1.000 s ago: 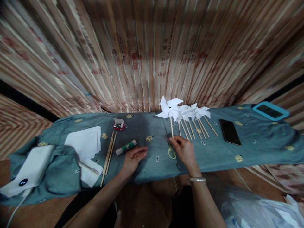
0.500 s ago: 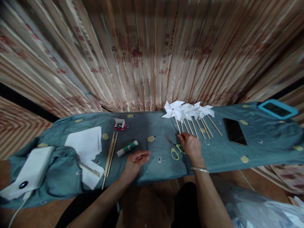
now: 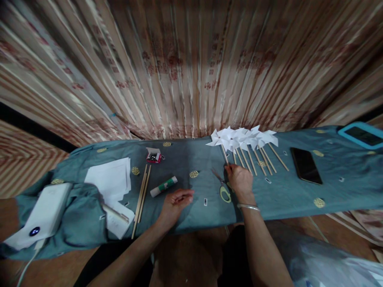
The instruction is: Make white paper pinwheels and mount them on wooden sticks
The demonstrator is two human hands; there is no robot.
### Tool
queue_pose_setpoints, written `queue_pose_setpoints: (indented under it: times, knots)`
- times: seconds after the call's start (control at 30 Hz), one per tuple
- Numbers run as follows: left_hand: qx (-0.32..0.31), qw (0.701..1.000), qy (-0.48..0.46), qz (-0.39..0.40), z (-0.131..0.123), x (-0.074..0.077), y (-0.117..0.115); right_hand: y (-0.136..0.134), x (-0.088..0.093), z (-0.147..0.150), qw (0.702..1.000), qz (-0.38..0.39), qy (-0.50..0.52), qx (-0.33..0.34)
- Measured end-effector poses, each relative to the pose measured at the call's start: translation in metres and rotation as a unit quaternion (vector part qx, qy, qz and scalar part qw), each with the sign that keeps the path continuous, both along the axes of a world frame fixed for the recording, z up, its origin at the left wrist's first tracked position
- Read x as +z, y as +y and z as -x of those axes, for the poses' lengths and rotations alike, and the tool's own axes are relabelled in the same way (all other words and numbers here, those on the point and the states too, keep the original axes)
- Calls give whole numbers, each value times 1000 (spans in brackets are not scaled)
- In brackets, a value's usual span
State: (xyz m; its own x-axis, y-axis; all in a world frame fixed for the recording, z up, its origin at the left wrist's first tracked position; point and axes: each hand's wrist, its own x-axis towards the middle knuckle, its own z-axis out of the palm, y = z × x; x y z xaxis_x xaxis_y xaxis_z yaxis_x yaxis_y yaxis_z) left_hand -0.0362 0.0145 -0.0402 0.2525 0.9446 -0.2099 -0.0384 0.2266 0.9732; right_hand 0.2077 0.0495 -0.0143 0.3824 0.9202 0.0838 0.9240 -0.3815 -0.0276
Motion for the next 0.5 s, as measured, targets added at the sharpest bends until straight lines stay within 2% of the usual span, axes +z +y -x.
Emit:
queue_pose_setpoints:
  times: [0.27, 0.5]
  knots:
    - [-5, 1000, 11, 2, -2, 0, 2, 4, 1, 1, 1000, 11, -4, -2]
    - [1, 1000, 2, 22, -4, 2, 3, 3, 0, -1, 1000, -5, -8, 28]
